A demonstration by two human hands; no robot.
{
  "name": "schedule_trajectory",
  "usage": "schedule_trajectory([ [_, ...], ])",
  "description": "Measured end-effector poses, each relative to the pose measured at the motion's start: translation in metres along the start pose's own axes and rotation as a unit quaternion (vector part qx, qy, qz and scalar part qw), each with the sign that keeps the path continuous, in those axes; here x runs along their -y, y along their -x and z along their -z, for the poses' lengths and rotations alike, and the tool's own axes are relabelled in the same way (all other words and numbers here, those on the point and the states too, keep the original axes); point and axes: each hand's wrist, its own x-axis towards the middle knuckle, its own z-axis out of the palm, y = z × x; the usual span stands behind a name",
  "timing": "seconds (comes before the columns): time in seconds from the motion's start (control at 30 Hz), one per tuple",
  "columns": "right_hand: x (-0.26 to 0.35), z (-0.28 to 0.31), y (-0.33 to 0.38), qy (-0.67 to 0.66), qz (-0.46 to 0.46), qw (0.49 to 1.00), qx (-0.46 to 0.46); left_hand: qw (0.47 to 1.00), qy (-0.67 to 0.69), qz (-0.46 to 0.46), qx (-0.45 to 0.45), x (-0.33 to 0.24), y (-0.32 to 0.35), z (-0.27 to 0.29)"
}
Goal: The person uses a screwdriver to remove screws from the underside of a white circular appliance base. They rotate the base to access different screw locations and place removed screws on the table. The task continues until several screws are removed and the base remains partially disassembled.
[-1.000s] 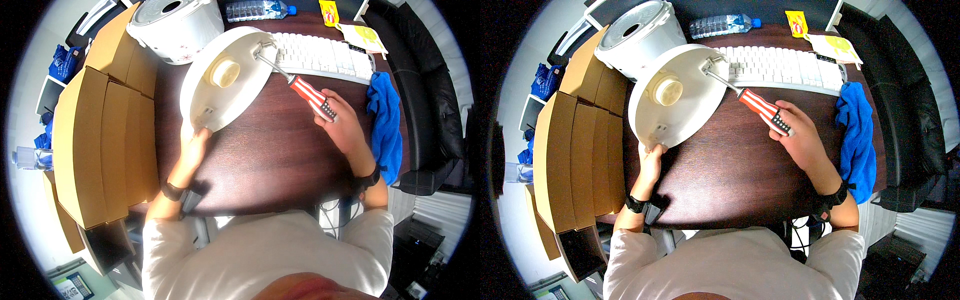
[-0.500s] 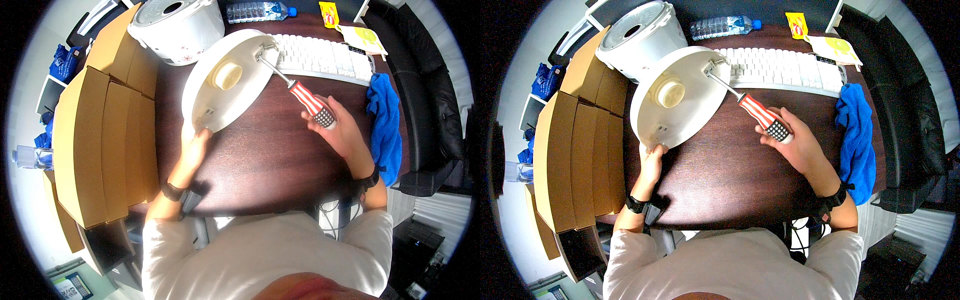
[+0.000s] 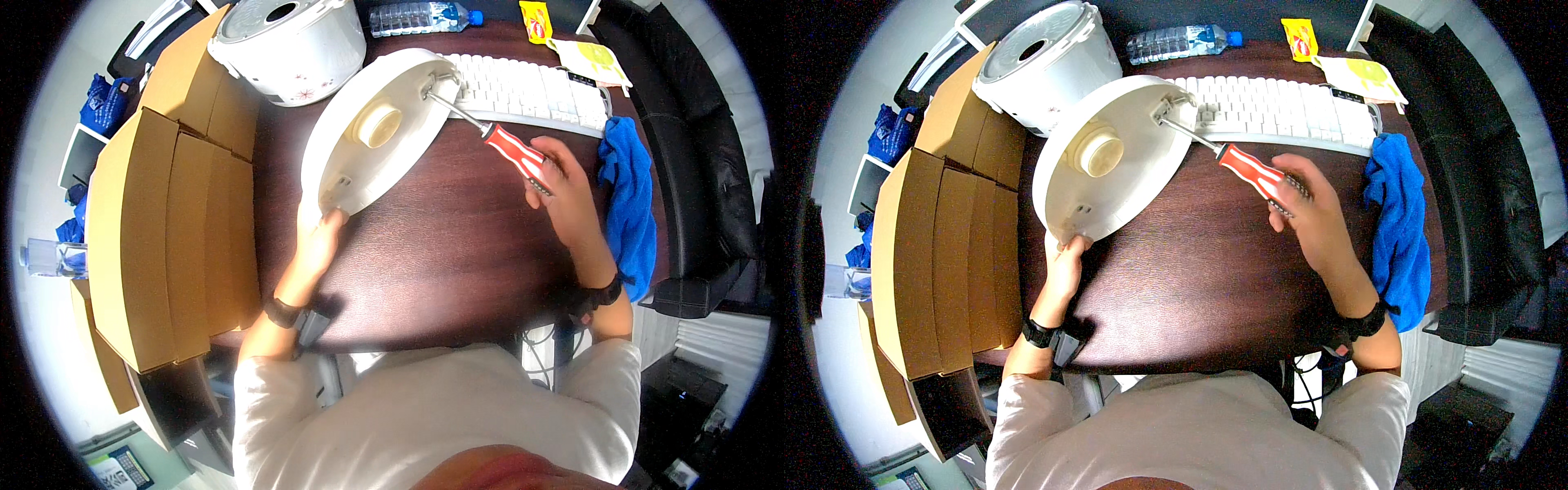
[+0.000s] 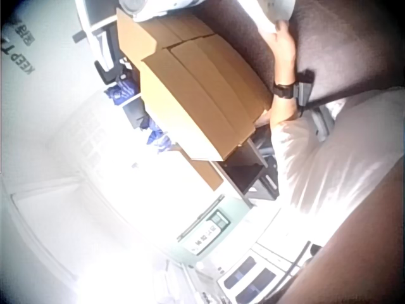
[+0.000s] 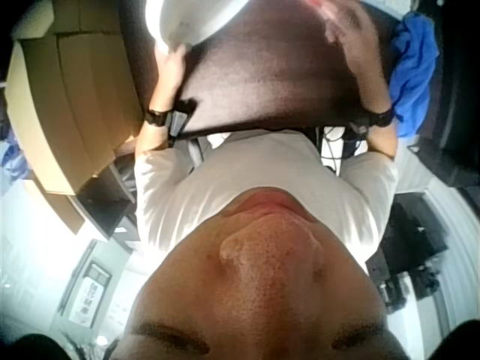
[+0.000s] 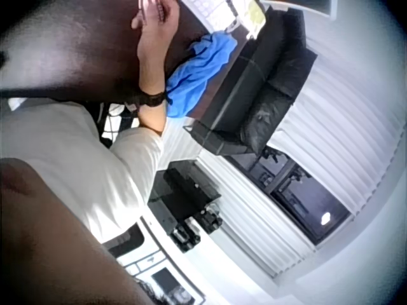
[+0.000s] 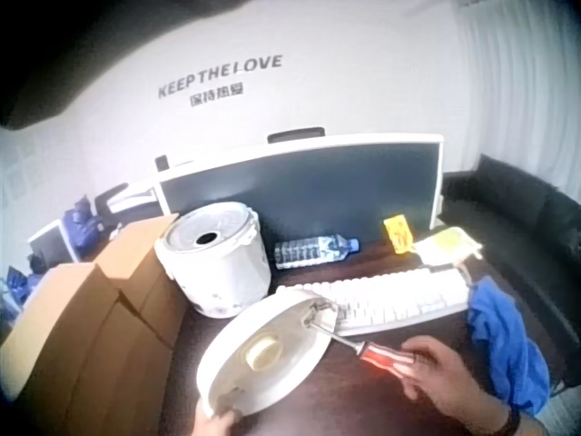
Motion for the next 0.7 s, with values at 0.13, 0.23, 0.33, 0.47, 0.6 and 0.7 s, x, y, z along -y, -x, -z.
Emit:
schedule_trajectory([
  [0.13,0.007,0.000,-0.009,-0.220,-0.113,0.968,0.031,0.999,-0.019,0.006,0.024,-0.001,-0.003,0.001],
  [0.23,0.040,0.002,-0.009,-0.014,-0.118,0.988,0.094,1.000,-0.017,0.012,0.015,0.000,-0.003,0.003],
  [0.33,0.066,0.013,-0.019,-0.013,-0.202,0.962,0.182,0.999,-0.030,-0.003,0.024,0.001,-0.004,0.007],
  [0.47,0.071,0.011,-0.028,0.072,-0.136,0.983,0.103,1.000,-0.008,-0.006,0.024,0.002,-0.003,0.005],
  [0.6,0.063,0.015,-0.030,0.186,-0.034,0.978,0.086,1.000,0.009,0.009,0.024,-0.001,-0.003,0.003],
  [0.7,0.058,0.013,-0.026,0.237,0.031,0.970,0.047,1.000,-0.007,-0.009,0.017,0.000,-0.002,0.004],
])
